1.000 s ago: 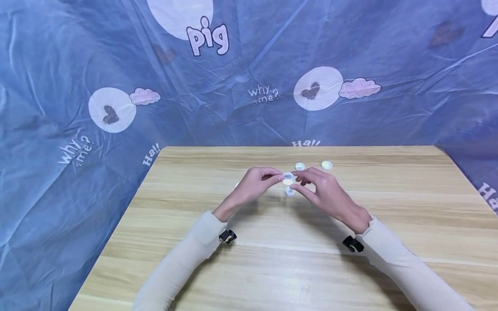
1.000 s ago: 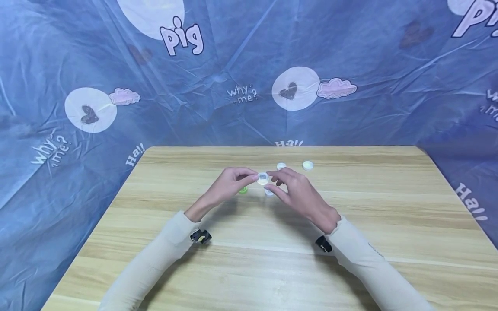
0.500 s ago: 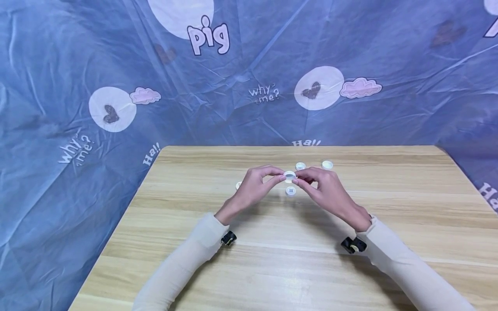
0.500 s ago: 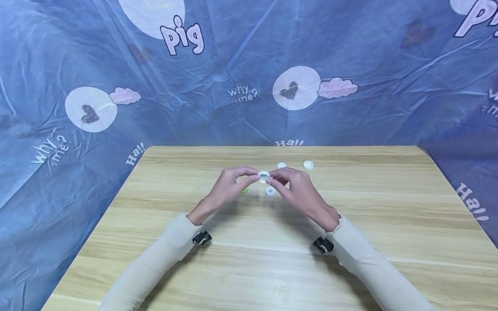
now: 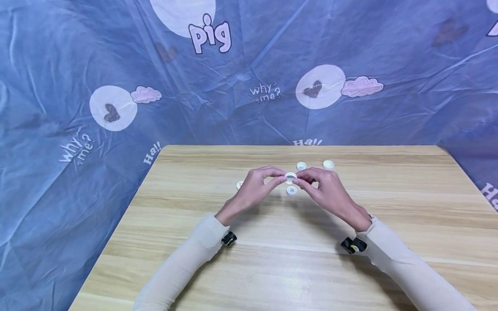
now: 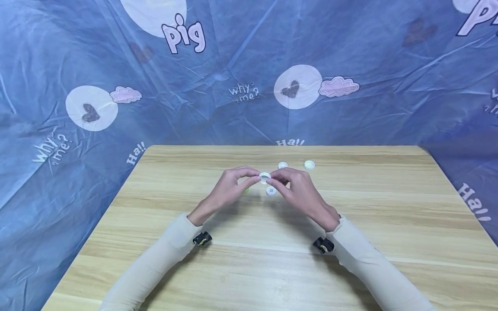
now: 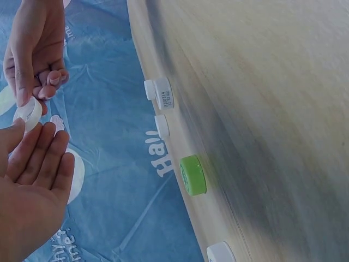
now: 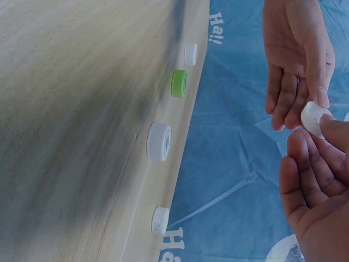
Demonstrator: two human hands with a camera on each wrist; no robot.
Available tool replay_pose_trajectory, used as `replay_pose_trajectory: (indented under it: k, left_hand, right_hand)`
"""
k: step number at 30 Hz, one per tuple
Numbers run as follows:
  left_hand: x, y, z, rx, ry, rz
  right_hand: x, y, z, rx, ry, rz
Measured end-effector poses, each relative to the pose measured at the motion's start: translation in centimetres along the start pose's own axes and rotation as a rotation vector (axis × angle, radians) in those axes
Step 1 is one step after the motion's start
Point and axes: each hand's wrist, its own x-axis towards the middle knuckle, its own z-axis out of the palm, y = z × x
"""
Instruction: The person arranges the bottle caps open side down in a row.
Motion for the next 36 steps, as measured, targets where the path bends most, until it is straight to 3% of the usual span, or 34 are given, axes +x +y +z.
replay_pose_trajectory:
  k: [10,14,21,26,36]
  left_hand:
    - [0.1,0.2,0.1,0.004,-0.010,-0.021]
    - [0.2,0.2,-0.2,-0.011,-0.032,-0.084]
    - [0.3,0.3,-0.9,-0.266,-0.154,-0.264]
    - [0.4,0.1,-1.1,-0.440,-0.254,-0.280]
    - [0.5,0.1,-1.2,-0.438,-0.260,-0.304]
  right_hand:
    - [-0.1,0.2,-0.1,-0.002,0.007,-0.002]
    - [-0.1,0.3,-0.3,-0.014,0.030,-0.042]
    - [-0.1,0.4,-0.5,-0.027,0.059,-0.232]
    - [0.0,0.2,-0.6,-0.059,0.027,-0.319]
    - [0.1,0.2,-0.9,-0.117,0.003,-0.356]
